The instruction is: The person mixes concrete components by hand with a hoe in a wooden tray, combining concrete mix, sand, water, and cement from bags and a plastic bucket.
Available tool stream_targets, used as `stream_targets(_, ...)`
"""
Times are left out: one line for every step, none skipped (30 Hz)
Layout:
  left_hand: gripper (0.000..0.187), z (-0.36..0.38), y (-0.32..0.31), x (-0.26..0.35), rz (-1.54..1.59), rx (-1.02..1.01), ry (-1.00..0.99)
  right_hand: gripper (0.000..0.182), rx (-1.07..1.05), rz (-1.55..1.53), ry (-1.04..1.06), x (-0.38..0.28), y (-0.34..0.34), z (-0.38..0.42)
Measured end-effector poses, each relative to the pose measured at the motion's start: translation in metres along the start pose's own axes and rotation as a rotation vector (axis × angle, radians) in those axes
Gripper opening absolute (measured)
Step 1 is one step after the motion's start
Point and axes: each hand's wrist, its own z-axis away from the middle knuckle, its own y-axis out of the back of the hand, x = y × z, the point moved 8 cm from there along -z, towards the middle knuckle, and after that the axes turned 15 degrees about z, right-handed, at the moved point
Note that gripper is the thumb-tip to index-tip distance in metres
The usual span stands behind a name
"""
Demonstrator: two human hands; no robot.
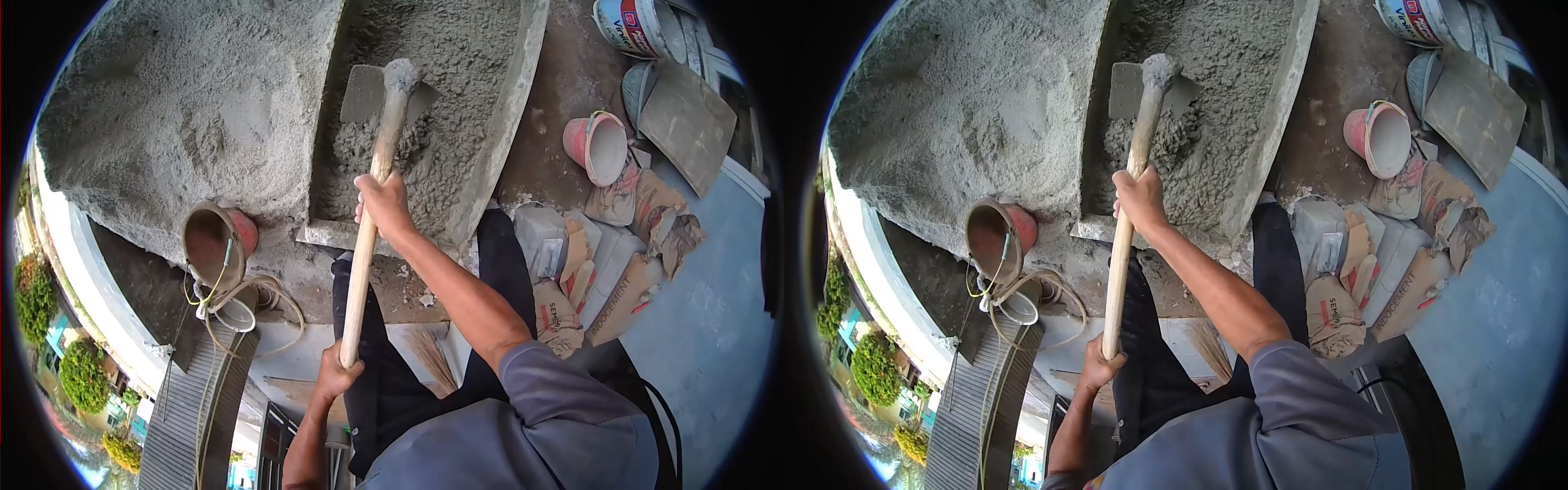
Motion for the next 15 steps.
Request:
stream_targets(0.027,-0.001,-0.015,-0.006,0.03,-0.023,-0.02,0.03,0.034,0.021,0.055,-0.021,0.018,0.009)
stream_targets(0.027,-0.012,-0.037,0.002,0.069,-0.042,-0.102,0.03,0.064,0.044,0.115,-0.046,0.038,0.017)
stream_targets(0.028,-0.027,-0.06,0.026,0.042,-0.08,-0.13,0.03,0.109,0.081,0.149,-0.071,0.062,0.017)
stream_targets(0.031,-0.047,-0.081,0.036,0.031,-0.123,-0.183,0.03,0.151,0.117,0.183,-0.097,0.088,0.011)
stream_targets(0.033,-0.066,-0.103,0.057,0.105,-0.148,-0.27,0.03,0.188,0.145,0.228,-0.122,0.113,0.0)
stream_targets(0.035,-0.084,-0.126,0.084,0.195,-0.175,-0.348,0.028,0.228,0.176,0.254,-0.145,0.137,-0.012)
stream_targets(0.024,-0.103,-0.147,0.098,0.241,-0.157,-0.337,0.027,0.245,0.22,0.281,-0.159,0.161,-0.033)
stream_targets(0.023,-0.116,-0.168,0.123,0.286,-0.202,-0.328,0.027,0.261,0.265,0.312,-0.171,0.183,-0.056)
stream_targets(0.021,-0.126,-0.186,0.136,0.322,-0.209,-0.256,0.026,0.24,0.323,0.288,-0.171,0.2,-0.079)
stream_targets(0.019,-0.133,-0.2,0.143,0.356,-0.164,-0.311,0.026,0.221,0.381,0.263,-0.164,0.212,-0.1)
stream_targets(0.018,-0.138,-0.211,0.133,0.35,-0.165,-0.238,0.028,0.217,0.406,0.184,-0.138,0.223,-0.129)
stream_targets(0.016,-0.143,-0.221,0.119,0.345,-0.17,-0.166,0.028,0.219,0.398,0.05,-0.102,0.224,-0.144)
stream_targets(0.017,-0.141,-0.222,0.097,0.385,-0.158,-0.104,0.027,0.193,0.384,0.007,-0.07,0.217,-0.146)
stream_targets(0.017,-0.134,-0.215,0.069,0.417,-0.138,-0.043,0.026,0.195,0.389,-0.058,-0.033,0.208,-0.149)
stream_targets(0.017,-0.131,-0.204,0.051,0.445,-0.121,0.012,0.025,0.221,0.36,-0.061,-0.006,0.193,-0.148)
